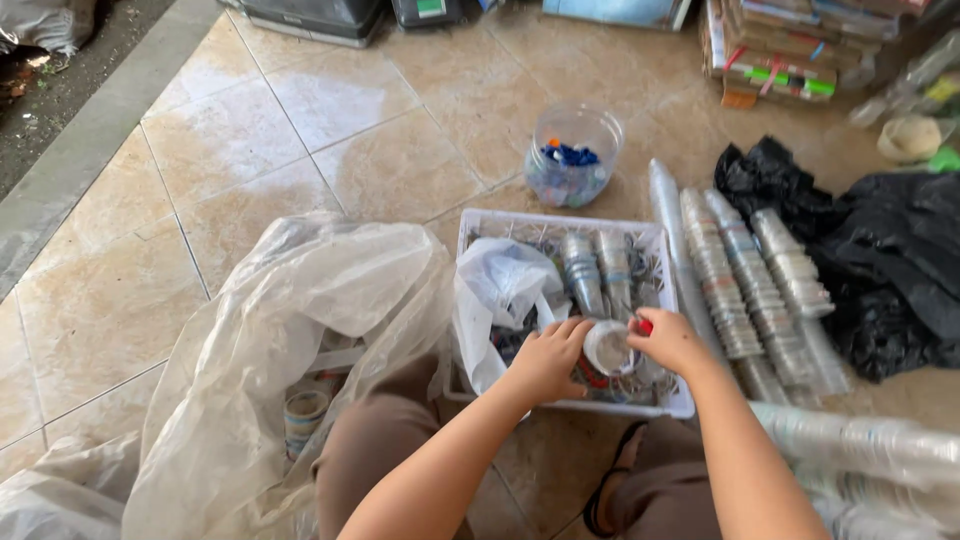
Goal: Trimming the rims off plastic cups using hand cutters for recycling
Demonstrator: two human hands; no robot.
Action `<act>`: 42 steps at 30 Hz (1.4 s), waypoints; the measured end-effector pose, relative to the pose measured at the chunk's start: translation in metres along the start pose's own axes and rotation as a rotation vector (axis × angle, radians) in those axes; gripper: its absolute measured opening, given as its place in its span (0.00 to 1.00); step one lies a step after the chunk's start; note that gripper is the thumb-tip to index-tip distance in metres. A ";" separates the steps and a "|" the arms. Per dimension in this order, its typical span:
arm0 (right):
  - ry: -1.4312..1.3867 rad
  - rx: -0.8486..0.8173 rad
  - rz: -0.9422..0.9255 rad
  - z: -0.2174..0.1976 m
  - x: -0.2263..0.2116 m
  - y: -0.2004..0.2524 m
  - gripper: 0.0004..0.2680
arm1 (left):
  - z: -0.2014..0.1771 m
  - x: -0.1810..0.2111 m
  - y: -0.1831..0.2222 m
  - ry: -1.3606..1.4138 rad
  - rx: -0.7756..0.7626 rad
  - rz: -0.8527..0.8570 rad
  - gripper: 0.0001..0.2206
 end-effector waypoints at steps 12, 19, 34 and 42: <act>-0.201 0.414 -0.192 -0.045 -0.063 0.099 0.04 | -0.061 0.042 0.024 0.281 0.663 0.344 0.49; -0.363 0.346 -0.237 -0.050 -0.065 0.101 0.04 | -0.074 0.060 0.030 0.194 0.720 0.350 0.48; -0.797 0.416 -0.374 -0.072 -0.074 0.123 0.06 | -0.104 0.060 0.027 0.569 0.364 0.004 0.38; -1.155 0.008 -0.837 -0.048 -0.054 0.096 0.08 | -0.063 0.054 0.004 1.403 0.116 0.015 0.30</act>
Point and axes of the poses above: each hand's wrist, its own y-axis away from the middle knuckle, its own z-axis out of the palm, x = y × z, the point moved 6 cm from there along -y, towards the middle knuckle, and after that the axes turned 11 degrees about -x, right-handed, at the moved point
